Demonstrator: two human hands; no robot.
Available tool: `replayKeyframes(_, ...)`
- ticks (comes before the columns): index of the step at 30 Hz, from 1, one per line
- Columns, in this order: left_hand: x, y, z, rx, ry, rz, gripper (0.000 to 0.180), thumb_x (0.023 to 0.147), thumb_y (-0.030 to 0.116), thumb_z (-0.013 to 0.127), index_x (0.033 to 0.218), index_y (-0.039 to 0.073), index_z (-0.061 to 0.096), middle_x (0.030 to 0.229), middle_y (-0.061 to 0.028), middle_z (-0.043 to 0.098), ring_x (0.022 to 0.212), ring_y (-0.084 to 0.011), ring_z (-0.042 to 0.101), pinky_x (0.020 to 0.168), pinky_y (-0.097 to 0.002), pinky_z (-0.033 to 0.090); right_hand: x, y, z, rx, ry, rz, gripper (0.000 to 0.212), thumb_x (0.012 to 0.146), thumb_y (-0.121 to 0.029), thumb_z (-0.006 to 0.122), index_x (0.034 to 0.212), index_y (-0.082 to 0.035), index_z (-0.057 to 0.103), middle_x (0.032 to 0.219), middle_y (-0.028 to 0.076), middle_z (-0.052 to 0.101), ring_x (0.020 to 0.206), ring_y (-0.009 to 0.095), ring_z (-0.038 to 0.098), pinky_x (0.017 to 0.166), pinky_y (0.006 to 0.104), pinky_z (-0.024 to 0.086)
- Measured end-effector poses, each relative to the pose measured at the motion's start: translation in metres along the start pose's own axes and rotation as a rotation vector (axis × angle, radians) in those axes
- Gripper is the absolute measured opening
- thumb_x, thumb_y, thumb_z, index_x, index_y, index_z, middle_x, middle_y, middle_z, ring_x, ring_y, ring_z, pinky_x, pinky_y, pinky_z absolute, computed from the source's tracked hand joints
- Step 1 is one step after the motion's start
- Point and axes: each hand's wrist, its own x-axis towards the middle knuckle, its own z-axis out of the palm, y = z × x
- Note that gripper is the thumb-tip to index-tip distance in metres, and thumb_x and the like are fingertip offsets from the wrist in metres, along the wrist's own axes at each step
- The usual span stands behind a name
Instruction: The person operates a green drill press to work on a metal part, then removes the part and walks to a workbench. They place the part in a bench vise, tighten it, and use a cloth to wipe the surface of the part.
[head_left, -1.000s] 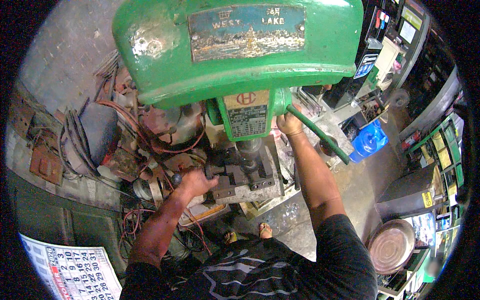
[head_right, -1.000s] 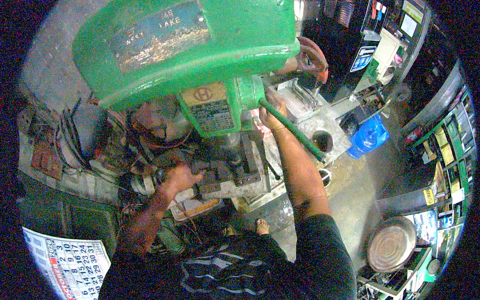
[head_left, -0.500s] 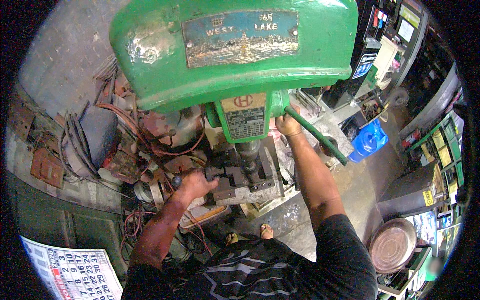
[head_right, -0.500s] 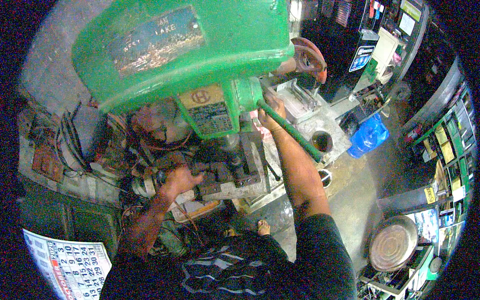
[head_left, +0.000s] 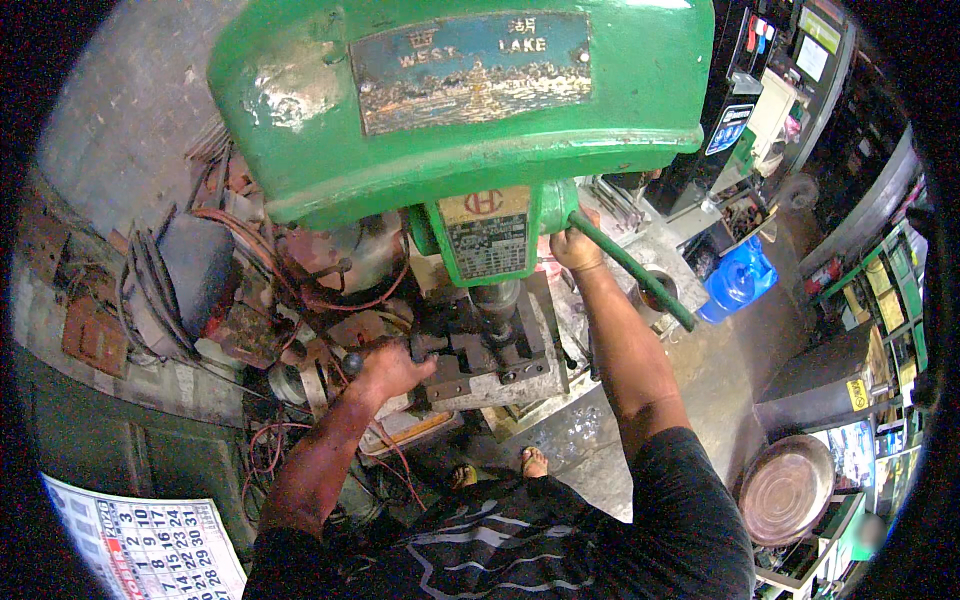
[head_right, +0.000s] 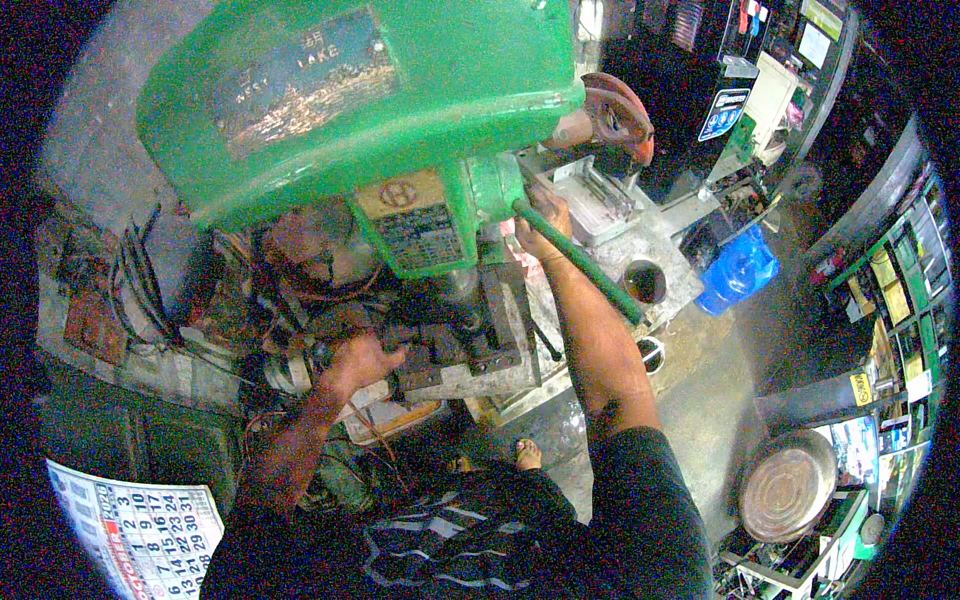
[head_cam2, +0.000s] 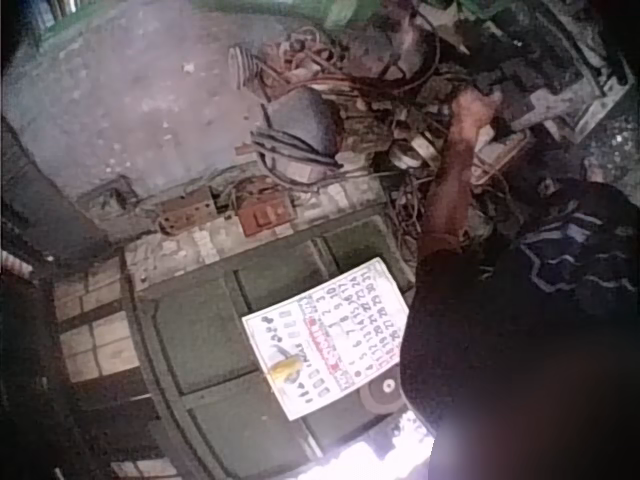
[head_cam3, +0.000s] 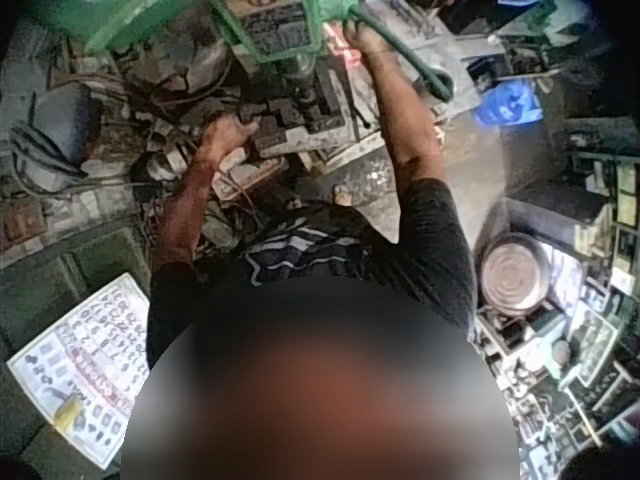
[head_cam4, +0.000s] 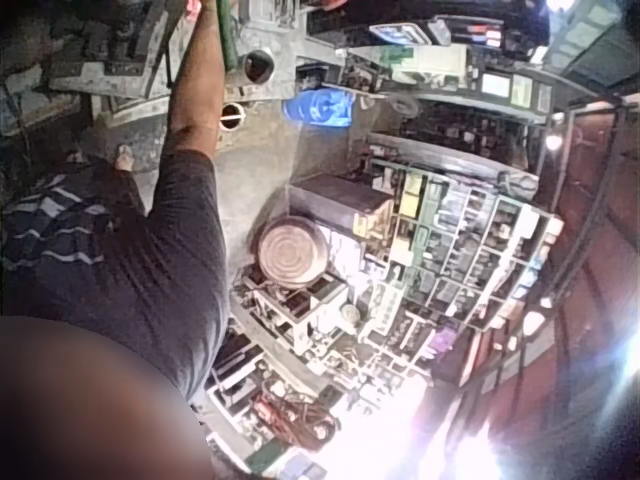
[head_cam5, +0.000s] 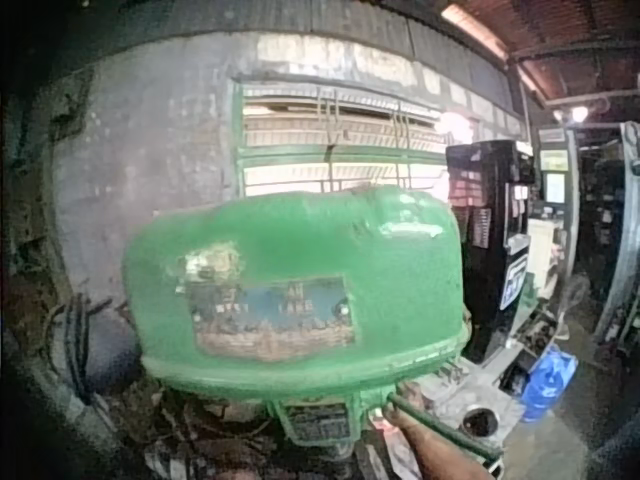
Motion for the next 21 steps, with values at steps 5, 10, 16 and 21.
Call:
replayKeyframes(5,-0.002,0.003,-0.002,0.008,0.0,-0.001,0.068,0.093,0.064,0.067,0.115,0.002,0.08,0.111,-0.0298,0.077,0.109,-0.0449,0.075,0.098,-0.0509,0.06,0.001,0.001,0.002,0.095,-0.048,0.123,0.037,0.091,-0.022,0.071,0.12,0.001,0.072,0.122,0.026,0.074,0.109,0.049,0.071,0.096,0.0541,0.058)
replayKeyframes(10,-0.002,0.002,-0.001,0.022,0.008,-0.01,0.071,0.093,0.066,0.066,0.119,0.001,0.078,0.114,-0.0305,0.077,0.11,-0.0472,0.074,0.099,-0.0515,0.06,0.006,0.0,0.002,0.158,-0.062,0.114,0.035,0.092,-0.022,0.068,0.118,0.002,0.072,0.113,0.028,0.074,0.1,0.052,0.071,0.09,0.0546,0.059)
replayKeyframes(16,-0.003,0.004,-0.005,0.036,-0.058,-0.042,0.077,0.094,0.068,0.066,0.122,-0.003,0.076,0.118,-0.0313,0.076,0.113,-0.0475,0.074,0.102,-0.0517,0.058,0.014,-0.009,-0.005,0.177,-0.013,0.167,0.029,0.091,-0.019,0.067,0.11,0.002,0.072,0.103,0.027,0.073,0.092,0.054,0.071,0.081,0.0551,0.06)
replayKeyframes(21,-0.004,0.006,-0.005,0.021,-0.024,-0.037,0.077,0.094,0.067,0.067,0.126,-0.004,0.074,0.123,-0.0319,0.074,0.116,-0.0466,0.073,0.103,-0.051,0.058,0.016,-0.011,-0.005,0.185,-0.008,0.15,0.029,0.092,-0.019,0.068,0.11,0.002,0.072,0.104,0.026,0.075,0.096,0.052,0.072,0.085,0.0532,0.06)
